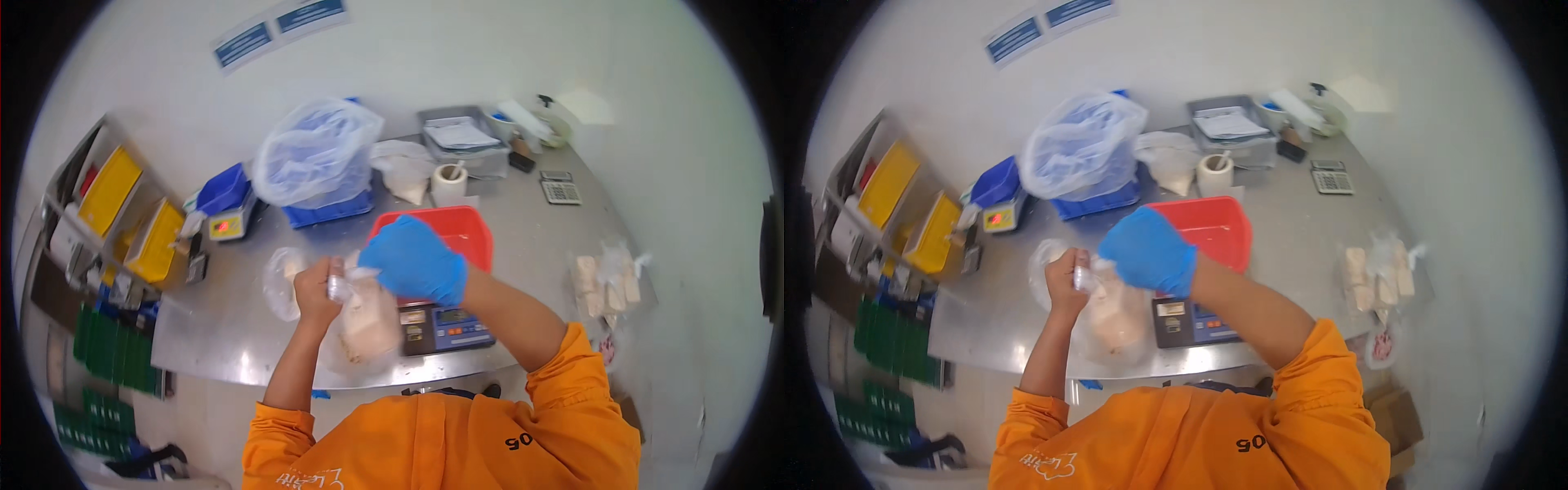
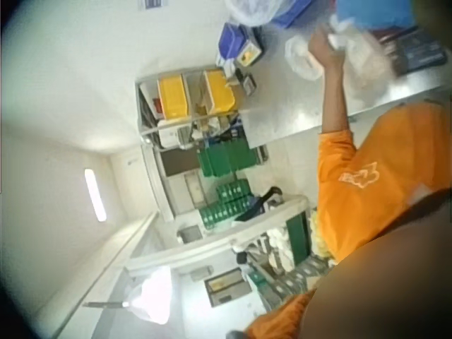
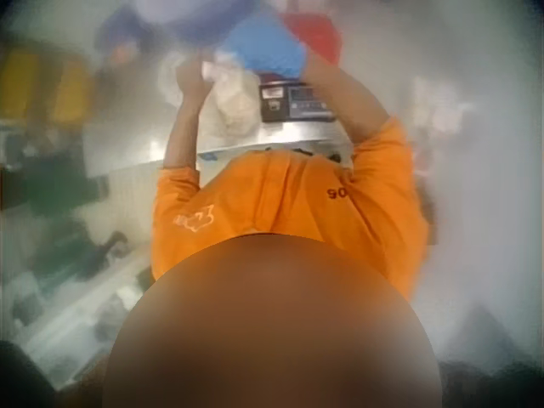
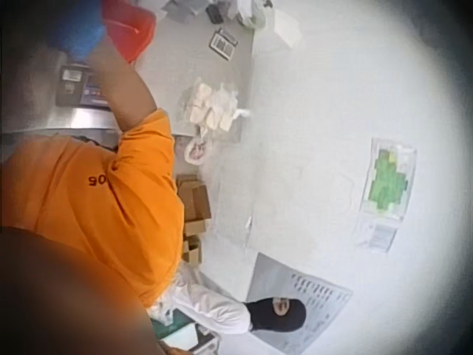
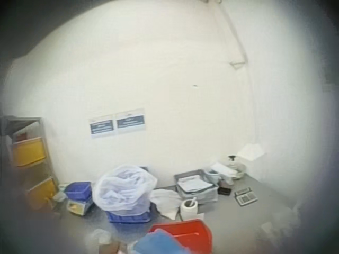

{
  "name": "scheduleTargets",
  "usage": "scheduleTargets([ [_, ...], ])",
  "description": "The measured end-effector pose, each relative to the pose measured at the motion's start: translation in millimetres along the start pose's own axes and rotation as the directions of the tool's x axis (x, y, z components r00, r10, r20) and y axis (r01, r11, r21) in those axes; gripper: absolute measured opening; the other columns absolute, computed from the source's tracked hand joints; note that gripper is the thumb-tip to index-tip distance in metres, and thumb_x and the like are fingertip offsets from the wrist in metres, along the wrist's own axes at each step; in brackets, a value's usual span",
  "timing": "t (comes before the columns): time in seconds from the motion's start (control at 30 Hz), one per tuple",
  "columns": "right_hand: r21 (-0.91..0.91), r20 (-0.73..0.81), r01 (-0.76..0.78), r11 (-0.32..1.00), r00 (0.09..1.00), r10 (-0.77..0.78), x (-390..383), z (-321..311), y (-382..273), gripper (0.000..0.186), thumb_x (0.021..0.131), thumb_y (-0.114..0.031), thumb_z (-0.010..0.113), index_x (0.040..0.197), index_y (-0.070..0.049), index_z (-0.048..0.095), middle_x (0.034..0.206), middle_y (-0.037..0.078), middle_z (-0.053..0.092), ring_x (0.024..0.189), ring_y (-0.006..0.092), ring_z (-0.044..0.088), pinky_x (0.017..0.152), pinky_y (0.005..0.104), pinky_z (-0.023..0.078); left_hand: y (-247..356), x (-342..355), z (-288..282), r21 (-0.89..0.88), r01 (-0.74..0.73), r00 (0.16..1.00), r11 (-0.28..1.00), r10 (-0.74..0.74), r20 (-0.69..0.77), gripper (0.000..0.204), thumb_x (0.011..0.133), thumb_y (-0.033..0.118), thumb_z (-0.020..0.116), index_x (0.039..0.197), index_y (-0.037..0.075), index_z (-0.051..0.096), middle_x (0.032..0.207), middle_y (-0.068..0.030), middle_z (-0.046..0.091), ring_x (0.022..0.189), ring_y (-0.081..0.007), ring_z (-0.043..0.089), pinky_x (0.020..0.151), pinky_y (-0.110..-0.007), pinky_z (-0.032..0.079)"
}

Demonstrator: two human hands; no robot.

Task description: The person places blocks of white food into plastic bags on a digital scale, adjusts portions, and ties the bags. They repeat this process with multiple items, then place the sealed bags into green crates and move the crates toward a door.

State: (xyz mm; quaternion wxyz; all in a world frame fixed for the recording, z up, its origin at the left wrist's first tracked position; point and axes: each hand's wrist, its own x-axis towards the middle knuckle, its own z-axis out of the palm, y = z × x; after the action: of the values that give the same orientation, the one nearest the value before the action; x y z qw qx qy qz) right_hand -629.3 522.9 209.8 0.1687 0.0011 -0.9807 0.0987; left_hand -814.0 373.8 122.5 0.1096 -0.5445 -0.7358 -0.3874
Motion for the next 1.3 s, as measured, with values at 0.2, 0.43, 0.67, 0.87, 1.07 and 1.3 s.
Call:
scheduleTargets([
  [0.2, 0.249, -0.523, -0.264, 0.932, 0.773, 0.359, -87, -9, 4, 0.045, 0.071, -0.018, 0.069, 0.115, -0.011, 0.063, 0.092, 0.013, 0.064, 0.083, 0.033, 0.061, 0.072, 0.044, 0.047, 104, 53, 85, -0.699, -0.177, 0.963, 0.693, -0.024, -0.267, 0.017, 0.091, 0.018, 0.062, 0.078, 0.01, 0.055, 0.072, -0.0013, 0.054, 0.069, -0.0141, 0.053, 0.064, -0.027, 0.042],
  [0.43, -0.181, -0.434, -0.61, 0.771, 0.753, 0.494, -200, -45, 19, 0.075, 0.073, -0.021, 0.069, 0.144, -0.01, 0.045, 0.105, 0.01, 0.059, 0.1, 0.028, 0.056, 0.104, 0.0519, 0.034, 236, 27, 178, -0.629, 0.74, 0.585, -0.238, -0.233, 0.777, 0.031, 0.101, 0.047, 0.051, 0.093, 0.02, 0.062, 0.078, 0.0061, 0.057, 0.066, -0.0063, 0.053, 0.061, -0.024, 0.045],
  [0.67, -0.092, -0.362, -0.709, 0.699, 0.678, 0.64, -335, 26, 91, 0.077, 0.075, -0.028, 0.067, 0.146, -0.009, 0.043, 0.12, 0.014, 0.058, 0.118, 0.0315, 0.052, 0.111, 0.0616, 0.021, 303, -36, 289, -0.279, 0.906, 0.267, -0.317, -0.082, 0.96, 0.031, 0.102, 0.041, 0.051, 0.112, 0.013, 0.059, 0.098, 0.0023, 0.063, 0.078, -0.0084, 0.056, 0.071, -0.024, 0.052],
  [0.87, 0.207, -0.287, -0.84, 0.502, 0.439, 0.851, -364, 126, 106, 0.041, 0.08, -0.02, 0.06, 0.119, -0.007, 0.06, 0.09, 0.016, 0.067, 0.088, 0.0346, 0.063, 0.086, 0.0525, 0.045, 281, -92, 369, -0.229, 0.928, 0.166, -0.295, -0.224, 0.96, 0.036, 0.099, 0.038, 0.057, 0.118, 0.007, 0.056, 0.105, -0.0051, 0.063, 0.086, -0.0174, 0.062, 0.074, -0.032, 0.051],
  [1.07, 0.433, -0.43, -0.797, 0.421, 0.228, 0.873, -379, 136, 117, 0.033, 0.081, -0.013, 0.057, 0.113, -0.008, 0.06, 0.077, 0.016, 0.066, 0.08, 0.0368, 0.065, 0.069, 0.0475, 0.05, 254, -103, 375, -0.44, 0.43, 0.788, 0.789, -0.09, 0.609, 0.039, 0.086, 0.013, 0.07, 0.121, 0.004, 0.055, 0.102, -0.0078, 0.065, 0.081, -0.0179, 0.063, 0.072, -0.03, 0.051],
  [1.3, 0.733, -0.284, -0.606, 0.31, 0.142, 0.948, -396, 136, 140, 0.032, 0.082, -0.016, 0.064, 0.113, -0.01, 0.058, 0.093, 0.017, 0.066, 0.087, 0.0357, 0.067, 0.072, 0.0454, 0.052, 251, -109, 384, -0.355, 0.92, 0.364, -0.165, 0.025, 0.931, 0.026, 0.093, 0.011, 0.057, 0.115, -0.003, 0.06, 0.111, -0.013, 0.065, 0.097, -0.0237, 0.065, 0.084, -0.038, 0.057],
])
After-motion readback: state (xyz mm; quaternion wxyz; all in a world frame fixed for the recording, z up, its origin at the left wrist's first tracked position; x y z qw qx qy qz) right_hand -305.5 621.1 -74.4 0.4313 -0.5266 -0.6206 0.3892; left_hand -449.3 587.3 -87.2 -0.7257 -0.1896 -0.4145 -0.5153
